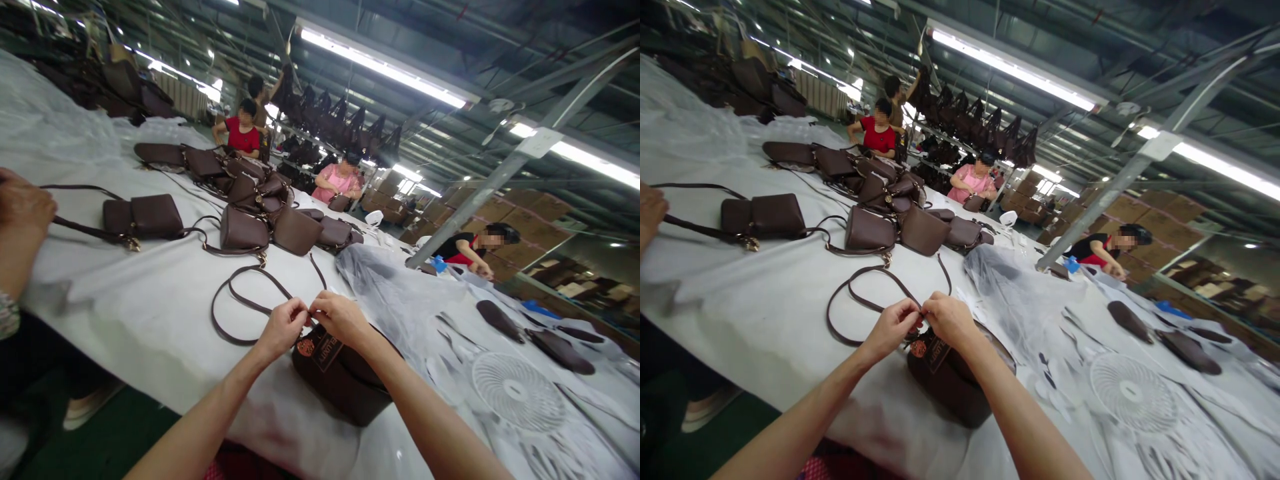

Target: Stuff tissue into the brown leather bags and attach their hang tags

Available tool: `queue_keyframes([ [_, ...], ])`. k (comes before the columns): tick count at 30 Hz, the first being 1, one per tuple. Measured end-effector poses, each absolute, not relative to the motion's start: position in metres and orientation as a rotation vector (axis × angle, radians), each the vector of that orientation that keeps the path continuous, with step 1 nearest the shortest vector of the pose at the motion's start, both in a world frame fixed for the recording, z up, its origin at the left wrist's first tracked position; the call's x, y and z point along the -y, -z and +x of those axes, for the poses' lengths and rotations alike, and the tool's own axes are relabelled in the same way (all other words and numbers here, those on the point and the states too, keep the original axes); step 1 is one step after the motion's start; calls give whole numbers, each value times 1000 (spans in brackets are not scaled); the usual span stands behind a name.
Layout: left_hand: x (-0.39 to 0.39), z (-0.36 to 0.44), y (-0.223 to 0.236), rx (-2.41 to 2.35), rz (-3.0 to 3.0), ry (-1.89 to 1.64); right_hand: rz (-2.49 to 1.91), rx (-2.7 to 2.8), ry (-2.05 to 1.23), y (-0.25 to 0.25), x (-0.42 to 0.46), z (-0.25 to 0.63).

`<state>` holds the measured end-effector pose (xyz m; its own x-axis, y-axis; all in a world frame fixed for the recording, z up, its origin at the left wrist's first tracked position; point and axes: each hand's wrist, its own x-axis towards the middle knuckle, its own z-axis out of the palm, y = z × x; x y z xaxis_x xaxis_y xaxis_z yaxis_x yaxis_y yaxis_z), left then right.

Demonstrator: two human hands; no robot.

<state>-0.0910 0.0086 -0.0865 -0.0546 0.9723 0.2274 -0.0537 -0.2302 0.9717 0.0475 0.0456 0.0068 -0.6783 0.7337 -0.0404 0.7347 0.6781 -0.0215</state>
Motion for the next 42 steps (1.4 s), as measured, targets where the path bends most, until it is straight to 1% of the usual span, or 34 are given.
queue_keyframes([
  [7, -13, -89, 86, -1015, 1166, -1437, 1271, -2792, -70, -5, -47, 45],
  [11, -13, -81, 92, -965, 1121, -1546, 1289, -2819, 29, -3, -52, 48],
  [16, -11, -69, 95, -1042, 1126, -1636, 1270, -2888, 137, -1, -57, 54],
  [22, -12, -67, 90, -1050, 1122, -1637, 1234, -2905, 127, -1, -59, 55],
  [29, -15, -71, 96, -1108, 1182, -1580, 1246, -2898, 126, -2, -58, 54],
  [37, -11, -70, 91, -954, 1094, -1623, 1224, -2906, 183, -9, -57, 53],
  [42, -14, -69, 89, -1011, 1007, -1646, 1215, -2884, 152, -11, -54, 50],
])
